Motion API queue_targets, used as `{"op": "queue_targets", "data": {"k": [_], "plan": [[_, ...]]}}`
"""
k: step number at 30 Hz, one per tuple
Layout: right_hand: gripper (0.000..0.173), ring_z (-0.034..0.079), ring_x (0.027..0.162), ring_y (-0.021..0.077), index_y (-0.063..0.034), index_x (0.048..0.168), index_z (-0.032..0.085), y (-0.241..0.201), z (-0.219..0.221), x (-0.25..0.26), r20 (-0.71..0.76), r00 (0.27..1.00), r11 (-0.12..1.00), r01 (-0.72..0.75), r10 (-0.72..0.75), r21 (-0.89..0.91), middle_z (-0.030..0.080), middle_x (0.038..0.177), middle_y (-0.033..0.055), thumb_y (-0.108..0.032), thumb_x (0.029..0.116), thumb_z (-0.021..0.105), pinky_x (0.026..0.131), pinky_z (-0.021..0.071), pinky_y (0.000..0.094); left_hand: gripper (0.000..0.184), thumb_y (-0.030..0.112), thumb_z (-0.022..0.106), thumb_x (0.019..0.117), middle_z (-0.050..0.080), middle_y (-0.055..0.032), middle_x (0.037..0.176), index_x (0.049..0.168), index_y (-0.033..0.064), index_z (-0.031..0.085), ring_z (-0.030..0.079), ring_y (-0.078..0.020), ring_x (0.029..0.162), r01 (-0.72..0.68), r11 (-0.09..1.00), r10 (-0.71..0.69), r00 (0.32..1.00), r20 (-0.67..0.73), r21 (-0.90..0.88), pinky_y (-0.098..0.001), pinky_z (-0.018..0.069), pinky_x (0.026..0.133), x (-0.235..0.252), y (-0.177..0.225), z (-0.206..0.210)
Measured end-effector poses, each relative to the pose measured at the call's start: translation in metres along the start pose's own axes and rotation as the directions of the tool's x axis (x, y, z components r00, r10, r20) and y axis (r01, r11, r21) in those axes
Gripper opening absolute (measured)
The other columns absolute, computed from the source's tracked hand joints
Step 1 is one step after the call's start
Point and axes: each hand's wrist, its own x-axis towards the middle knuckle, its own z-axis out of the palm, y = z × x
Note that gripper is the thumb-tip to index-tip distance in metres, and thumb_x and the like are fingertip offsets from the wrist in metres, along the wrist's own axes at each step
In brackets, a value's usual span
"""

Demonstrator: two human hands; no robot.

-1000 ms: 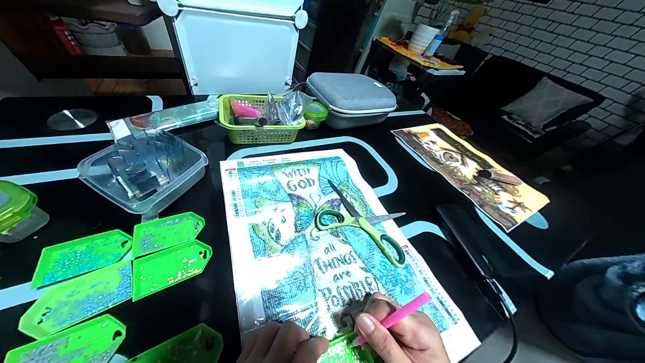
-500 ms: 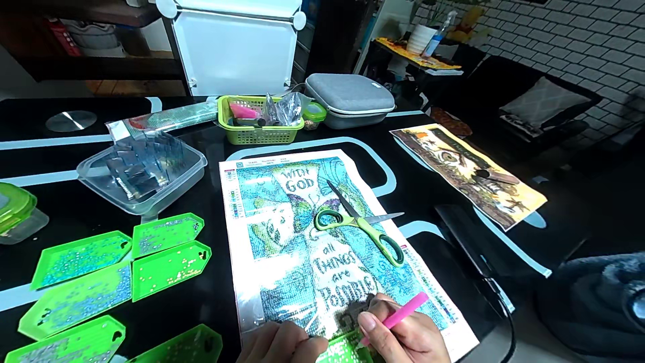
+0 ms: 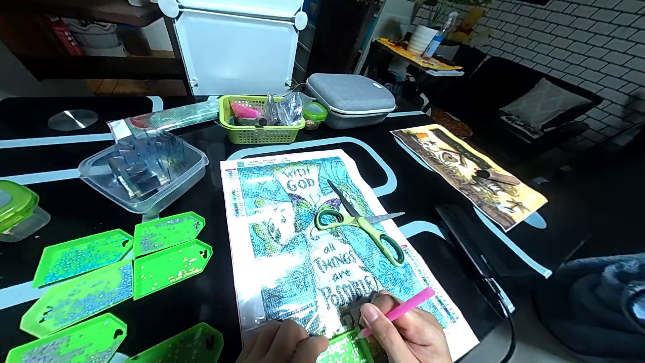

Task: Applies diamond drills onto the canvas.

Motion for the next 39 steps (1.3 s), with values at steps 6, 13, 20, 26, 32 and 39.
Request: {"op": "queue_targets", "data": {"k": [6, 13, 20, 26, 32, 39], "plan": [[0.03, 0.06, 0.068, 0.0032, -0.0033, 0.083, 0.061, 0.0, 0.0, 0.0, 0.005, 1.0, 0.999, 0.013, -0.013, -0.033, 0.061, 0.07, 0.0038, -0.019, 0.1077, 0.052, 0.066, 0.0499, 0.0176, 0.045, 0.042, 0.081, 0.0832, 0.071, -0.0123, 0.102, 0.116, 0.011, 0.076, 0.066, -0.0314, 0.095, 0.0, 1.0, 0.0, 1.0, 0.004, 0.001, -0.0438, 0.0531, 0.084, 0.0, -0.001, 0.0], [0.029, 0.06, 0.068, 0.0035, -0.0031, 0.084, 0.061, 0.0, 0.0, 0.0, 0.012, 1.0, 1.0, 0.016, -0.016, -0.019, 0.06, 0.07, 0.0042, -0.018, 0.1075, 0.053, 0.065, 0.0498, 0.0176, 0.045, 0.042, 0.082, 0.0829, 0.071, -0.0125, 0.102, 0.116, 0.0109, 0.076, 0.066, -0.0315, 0.095, -0.002, 1.0, 0.002, 1.0, 0.006, 0.005, -0.0435, 0.0531, 0.085, 0.0, 0.0, 0.0], [0.023, 0.062, 0.065, -0.0041, -0.0118, 0.087, 0.066, -0.001, -0.005, 0.014, -0.036, 0.98, 0.955, -0.181, 0.195, 0.233, 0.068, 0.076, -0.0083, -0.015, 0.1067, 0.053, 0.058, 0.0511, 0.0131, 0.045, 0.041, 0.081, 0.0832, 0.072, -0.0132, 0.102, 0.116, 0.0107, 0.076, 0.066, -0.0325, 0.096, -0.003, 1.0, 0.003, 1.0, 0.01, 0.003, -0.0437, 0.0529, 0.085, 0.0, -0.001, 0.0], [0.025, 0.06, 0.065, -0.0052, -0.0097, 0.089, 0.066, 0.016, -0.005, 0.02, -0.07, 0.994, 0.985, -0.07, 0.082, 0.156, 0.065, 0.074, -0.007, -0.019, 0.1082, 0.053, 0.058, 0.0497, 0.0111, 0.046, 0.041, 0.081, 0.0834, 0.072, -0.0142, 0.102, 0.117, 0.01, 0.076, 0.066, -0.0335, 0.096, -0.001, 1.0, 0.001, 1.0, 0.013, -0.007, -0.0451, 0.0531, 0.085, 0.0, -0.001, 0.0], [0.026, 0.061, 0.064, -0.0051, -0.0071, 0.089, 0.065, 0.019, -0.003, 0.019, -0.069, 0.996, 0.995, -0.047, 0.053, 0.085, 0.065, 0.073, -0.0055, -0.019, 0.1082, 0.054, 0.058, 0.0508, 0.0112, 0.047, 0.041, 0.082, 0.0833, 0.072, -0.0146, 0.103, 0.117, 0.0091, 0.076, 0.067, -0.0336, 0.096, 0.008, 1.0, -0.008, 1.0, 0.024, -0.015, -0.046, 0.0531, 0.086, 0.001, -0.001, 0.0], [0.027, 0.06, 0.064, -0.0045, -0.0064, 0.088, 0.065, 0.02, -0.002, 0.019, -0.063, 0.998, 0.998, -0.019, 0.023, 0.065, 0.064, 0.072, -0.0043, -0.02, 0.1085, 0.053, 0.058, 0.0501, 0.0111, 0.046, 0.041, 0.082, 0.0835, 0.072, -0.0139, 0.103, 0.117, 0.0096, 0.076, 0.066, -0.0331, 0.095, 0.006, 1.0, -0.006, 1.0, 0.018, -0.015, -0.0449, 0.0528, 0.085, 0.001, -0.001, -0.001]]}}
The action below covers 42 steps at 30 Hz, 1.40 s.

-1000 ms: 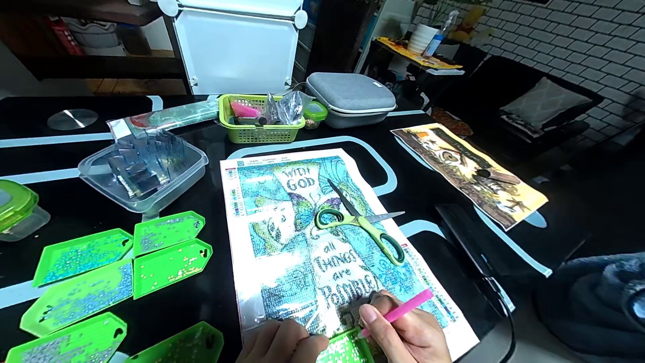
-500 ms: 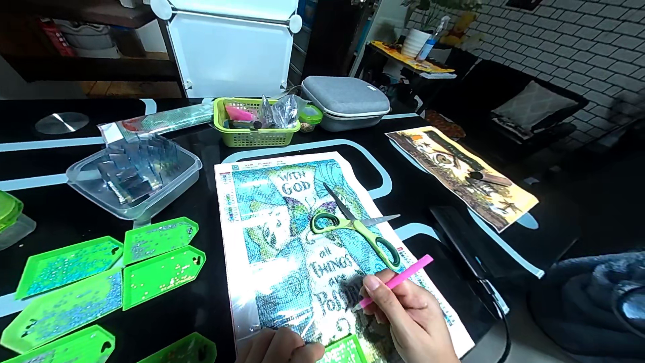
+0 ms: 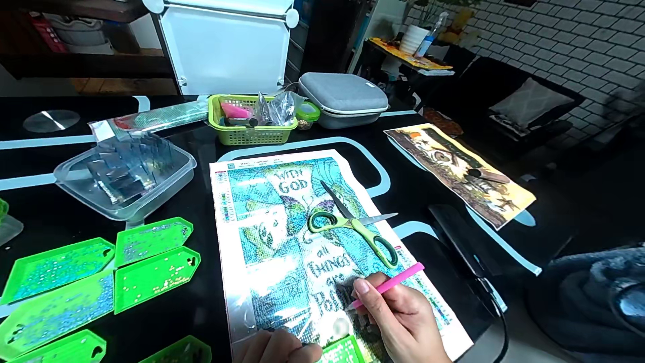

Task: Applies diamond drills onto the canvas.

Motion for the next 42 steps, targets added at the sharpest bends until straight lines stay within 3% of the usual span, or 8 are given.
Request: {"op": "queue_targets", "data": {"k": [5, 15, 20, 22, 25, 30, 42], "plan": [[0.026, 0.06, 0.065, -0.005, -0.007, 0.089, 0.065, 0.0, 0.0, 0.0, -0.003, 1.0, 1.0, -0.004, 0.004, 0.023, 0.065, 0.073, -0.005, -0.02, 0.1085, 0.053, 0.058, 0.0499, 0.0109, 0.046, 0.041, 0.082, 0.0836, 0.072, -0.0142, 0.102, 0.117, 0.0094, 0.076, 0.066, -0.0329, 0.094, 0.002, 1.0, -0.002, 1.0, 0.002, 0.0, -0.0447, 0.0529, 0.083, 0.0, 0.0, -0.001], [0.029, 0.058, 0.063, -0.0025, -0.0043, 0.088, 0.063, 0.004, -0.001, -0.001, 0.048, 0.996, 0.992, 0.075, -0.071, -0.104, 0.061, 0.069, -0.0006, -0.023, 0.1084, 0.054, 0.058, 0.0482, 0.0125, 0.046, 0.042, 0.081, 0.0841, 0.071, -0.0144, 0.102, 0.117, 0.0097, 0.076, 0.066, -0.0331, 0.094, -0.003, 1.0, 0.003, 1.0, -0.001, 0.002, -0.0452, 0.0529, 0.085, 0.0, 0.0, -0.001], [0.023, 0.061, 0.062, -0.0046, -0.0126, 0.088, 0.068, -0.006, -0.01, 0.007, 0.031, 0.982, 0.964, -0.189, 0.187, 0.185, 0.069, 0.076, -0.0082, -0.021, 0.106, 0.057, 0.056, 0.0508, 0.0116, 0.047, 0.042, 0.08, 0.0847, 0.072, -0.0146, 0.104, 0.118, 0.0092, 0.076, 0.067, -0.0339, 0.097, -0.005, 1.0, 0.005, 1.0, -0.002, -0.007, -0.0464, 0.0536, 0.085, -0.001, -0.001, -0.001], [0.022, 0.063, 0.063, -0.0046, -0.0152, 0.088, 0.068, -0.011, -0.013, 0.005, 0.059, 0.974, 0.937, -0.228, 0.22, 0.264, 0.071, 0.077, -0.0092, -0.022, 0.1059, 0.057, 0.056, 0.052, 0.0115, 0.046, 0.041, 0.08, 0.0846, 0.072, -0.0149, 0.103, 0.117, 0.009, 0.076, 0.067, -0.0342, 0.097, -0.005, 1.0, 0.005, 1.0, -0.006, -0.01, -0.0465, 0.0535, 0.085, -0.001, -0.001, 0.0], [0.021, 0.064, 0.069, -0.0047, -0.0119, 0.091, 0.067, -0.023, -0.013, -0.008, 0.127, 0.98, 0.961, -0.177, 0.153, 0.211, 0.07, 0.078, -0.0081, -0.02, 0.1073, 0.055, 0.062, 0.0531, 0.0135, 0.046, 0.042, 0.081, 0.0842, 0.072, -0.0147, 0.102, 0.116, 0.0089, 0.076, 0.067, -0.0341, 0.095, -0.014, 1.0, 0.014, 1.0, -0.016, -0.01, -0.0463, 0.0537, 0.085, -0.001, -0.001, 0.0], [0.024, 0.062, 0.07, -0.0008, -0.0025, 0.091, 0.063, -0.02, -0.006, -0.021, 0.111, 0.994, 0.999, -0.027, 0.022, 0.037, 0.065, 0.075, 0.0021, -0.017, 0.1081, 0.054, 0.065, 0.0527, 0.0157, 0.046, 0.042, 0.081, 0.0845, 0.072, -0.0144, 0.103, 0.117, 0.0097, 0.076, 0.066, -0.0335, 0.097, -0.005, 1.0, 0.005, 1.0, -0.01, -0.006, -0.0456, 0.053, 0.086, -0.001, -0.001, 0.0], [0.028, 0.063, 0.071, 0.0027, -0.003, 0.09, 0.063, -0.022, -0.005, -0.028, 0.107, 0.994, 1.0, 0.002, 0.0, -0.025, 0.064, 0.075, 0.0044, -0.021, 0.1086, 0.053, 0.067, 0.0517, 0.0169, 0.046, 0.042, 0.08, 0.0846, 0.071, -0.0142, 0.103, 0.117, 0.0097, 0.076, 0.066, -0.0334, 0.096, -0.005, 1.0, 0.005, 1.0, -0.004, -0.005, -0.0448, 0.0529, 0.085, -0.001, -0.001, 0.0]]}}
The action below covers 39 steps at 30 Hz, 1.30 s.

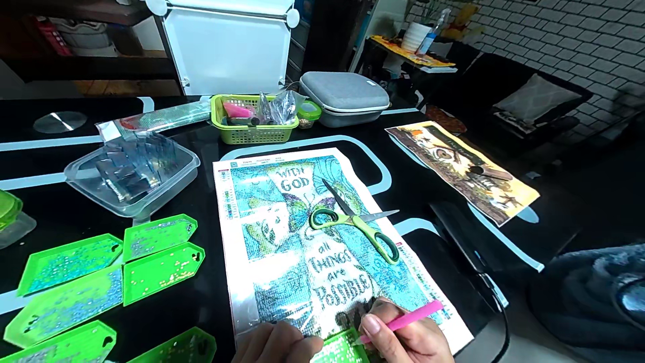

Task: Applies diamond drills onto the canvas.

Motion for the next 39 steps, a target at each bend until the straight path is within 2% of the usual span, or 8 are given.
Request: {"op": "queue_targets", "data": {"k": [5, 12, 16, 19, 24, 31, 39], "plan": [[0.027, 0.064, 0.073, 0.0026, -0.0023, 0.089, 0.064, -0.001, 0.001, 0.0, -0.029, 1.0, 1.0, -0.003, 0.002, -0.028, 0.065, 0.075, 0.0042, -0.019, 0.1079, 0.054, 0.069, 0.0528, 0.0175, 0.046, 0.042, 0.08, 0.0849, 0.071, -0.0145, 0.103, 0.117, 0.0092, 0.076, 0.066, -0.0336, 0.096, -0.003, 1.0, 0.003, 1.0, 0.002, -0.003, -0.045, 0.0529, 0.085, 0.0, 0.001, 0.0], [0.027, 0.063, 0.072, 0.0028, -0.0024, 0.089, 0.063, 0.0, 0.001, 0.0, -0.028, 1.0, 0.999, 0.008, -0.009, -0.047, 0.064, 0.075, 0.0047, -0.02, 0.1078, 0.055, 0.067, 0.0521, 0.0172, 0.045, 0.04, 0.081, 0.0839, 0.072, -0.0147, 0.103, 0.116, 0.0095, 0.076, 0.066, -0.034, 0.097, -0.001, 1.0, 0.001, 1.0, -0.002, 0.005, -0.0455, 0.0536, 0.085, 0.0, 0.001, 0.0], [0.023, 0.063, 0.069, -0.0035, -0.0072, 0.091, 0.064, -0.003, -0.001, 0.004, -0.045, 0.996, 0.993, -0.072, 0.076, 0.097, 0.067, 0.076, -0.0029, -0.018, 0.1083, 0.053, 0.063, 0.0525, 0.0138, 0.045, 0.04, 0.081, 0.0844, 0.072, -0.0142, 0.103, 0.117, 0.0094, 0.076, 0.066, -0.0337, 0.097, 0.004, 1.0, -0.004, 1.0, 0.003, -0.003, -0.0457, 0.0533, 0.085, 0.001, 0.002, -0.001], [0.021, 0.065, 0.071, -0.004, -0.0127, 0.092, 0.067, -0.007, -0.001, 0.014, -0.07, 0.985, 0.971, -0.14, 0.156, 0.195, 0.071, 0.08, -0.0081, -0.016, 0.1075, 0.053, 0.063, 0.0548, 0.0141, 0.045, 0.04, 0.081, 0.0842, 0.072, -0.0145, 0.103, 0.117, 0.0093, 0.076, 0.066, -0.0339, 0.097, 0.002, 1.0, -0.002, 1.0, 0.003, 0.001, -0.0459, 0.053, 0.085, 0.001, 0.001, -0.001], [0.025, 0.061, 0.066, -0.0049, -0.0078, 0.09, 0.064, 0.013, 0.006, 0.028, -0.079, 0.996, 0.991, -0.026, 0.037, 0.135, 0.065, 0.075, -0.0055, -0.019, 0.1085, 0.053, 0.059, 0.0507, 0.0114, 0.045, 0.041, 0.081, 0.0841, 0.072, -0.0134, 0.103, 0.117, 0.0104, 0.076, 0.066, -0.0331, 0.097, 0.0, 1.0, 0.0, 1.0, 0.001, 0.012, -0.0449, 0.053, 0.086, 0.0, 0.001, 0.0], [0.025, 0.059, 0.065, -0.0037, -0.0061, 0.091, 0.063, 0.018, 0.009, 0.027, -0.07, 0.997, 0.996, 0.03, -0.024, 0.081, 0.063, 0.073, -0.0034, -0.019, 0.109, 0.053, 0.059, 0.049, 0.0118, 0.046, 0.041, 0.081, 0.084, 0.071, -0.0134, 0.103, 0.117, 0.0102, 0.076, 0.066, -0.0323, 0.096, -0.009, 1.0, 0.009, 1.0, -0.008, 0.009, -0.0431, 0.0529, 0.085, 0.001, 0.0, 0.0], [0.026, 0.06, 0.066, -0.0056, -0.0083, 0.089, 0.062, 0.017, 0.007, 0.027, -0.127, 0.992, 0.998, -0.001, 0.009, 0.067, 0.064, 0.074, -0.0056, -0.021, 0.1095, 0.051, 0.06, 0.0502, 0.0104, 0.045, 0.041, 0.081, 0.0844, 0.072, -0.0145, 0.104, 0.118, 0.0103, 0.076, 0.067, -0.0342, 0.097, 0.012, 1.0, -0.012, 1.0, 0.011, 0.006, -0.0462, 0.0534, 0.085, 0.001, 0.002, -0.001]]}}
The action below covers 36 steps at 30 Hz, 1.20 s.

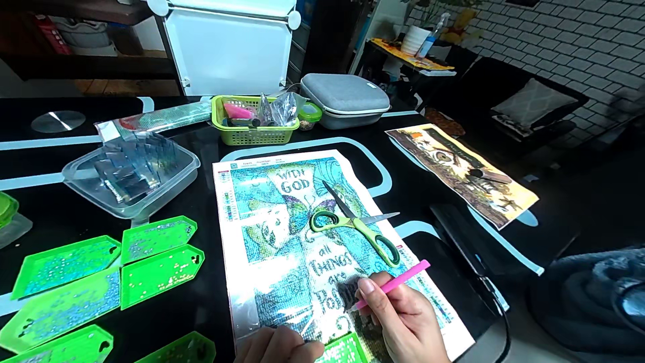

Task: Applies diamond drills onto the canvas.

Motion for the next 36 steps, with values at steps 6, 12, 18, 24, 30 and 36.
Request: {"op": "queue_targets", "data": {"k": [6, 12, 18, 24, 30, 36], "plan": [[0.027, 0.059, 0.065, -0.0048, -0.0067, 0.088, 0.063, 0.002, 0.0, -0.001, 0.018, 1.0, 0.999, 0.015, -0.014, -0.028, 0.062, 0.072, -0.0042, -0.02, 0.1091, 0.052, 0.058, 0.049, 0.011, 0.045, 0.041, 0.081, 0.0842, 0.072, -0.0138, 0.103, 0.118, 0.0104, 0.076, 0.066, -0.0334, 0.096, -0.006, 1.0, 0.006, 1.0, -0.006, 0.0, -0.0456, 0.0532, 0.085, 0.0, -0.001, 0.0], [0.028, 0.059, 0.065, -0.0038, -0.0059, 0.088, 0.063, 0.003, 0.001, -0.001, 0.033, 0.999, 0.999, 0.029, -0.027, -0.042, 0.063, 0.072, -0.0032, -0.02, 0.109, 0.052, 0.059, 0.0499, 0.012, 0.045, 0.041, 0.081, 0.0844, 0.072, -0.0135, 0.103, 0.118, 0.0107, 0.076, 0.066, -0.033, 0.098, -0.007, 1.0, 0.007, 1.0, -0.003, 0.004, -0.045, 0.053, 0.087, -0.001, -0.001, 0.001], [0.029, 0.058, 0.063, -0.0024, -0.004, 0.089, 0.062, 0.001, 0.002, -0.003, 0.046, 0.996, 0.978, 0.081, -0.074, -0.193, 0.062, 0.072, 0.0007, -0.023, 0.1086, 0.053, 0.058, 0.049, 0.0123, 0.046, 0.041, 0.081, 0.0842, 0.072, -0.0131, 0.103, 0.118, 0.0107, 0.075, 0.066, -0.0325, 0.097, -0.011, 1.0, 0.011, 1.0, -0.007, 0.008, -0.0443, 0.0529, 0.086, 0.0, -0.001, 0.0], [0.031, 0.058, 0.065, 0.0, -0.0032, 0.089, 0.062, 0.0, 0.003, -0.004, 0.059, 0.99, 0.95, 0.143, -0.131, -0.278, 0.061, 0.074, 0.0034, -0.025, 0.1091, 0.051, 0.06, 0.0488, 0.0124, 0.045, 0.041, 0.081, 0.0842, 0.072, -0.0137, 0.102, 0.117, 0.0102, 0.076, 0.066, -0.0331, 0.097, -0.017, 1.0, 0.017, 1.0, -0.019, 0.005, -0.0444, 0.0529, 0.086, -0.001, -0.001, 0.001], [0.025, 0.06, 0.064, -0.0036, -0.0069, 0.09, 0.066, -0.004, -0.006, 0.0, 0.073, 0.995, 0.997, -0.067, 0.069, -0.034, 0.065, 0.073, -0.0048, -0.022, 0.1077, 0.055, 0.057, 0.0499, 0.0127, 0.046, 0.042, 0.081, 0.0839, 0.072, -0.0137, 0.103, 0.117, 0.0102, 0.076, 0.067, -0.0336, 0.097, -0.015, 1.0, 0.015, 1.0, -0.012, 0.011, -0.0457, 0.0534, 0.086, -0.001, -0.001, 0.001], [0.025, 0.062, 0.07, -0.0027, -0.0067, 0.092, 0.063, -0.025, -0.006, -0.019, 0.167, 0.984, 0.994, -0.071, 0.056, 0.086, 0.065, 0.076, -0.0018, -0.022, 0.1091, 0.053, 0.065, 0.0525, 0.0151, 0.045, 0.041, 0.081, 0.0839, 0.072, -0.0135, 0.103, 0.117, 0.0099, 0.076, 0.066, -0.0333, 0.098, -0.014, 1.0, 0.015, 1.0, -0.019, 0.005, -0.0455, 0.0532, 0.087, -0.001, -0.001, 0.001]]}}
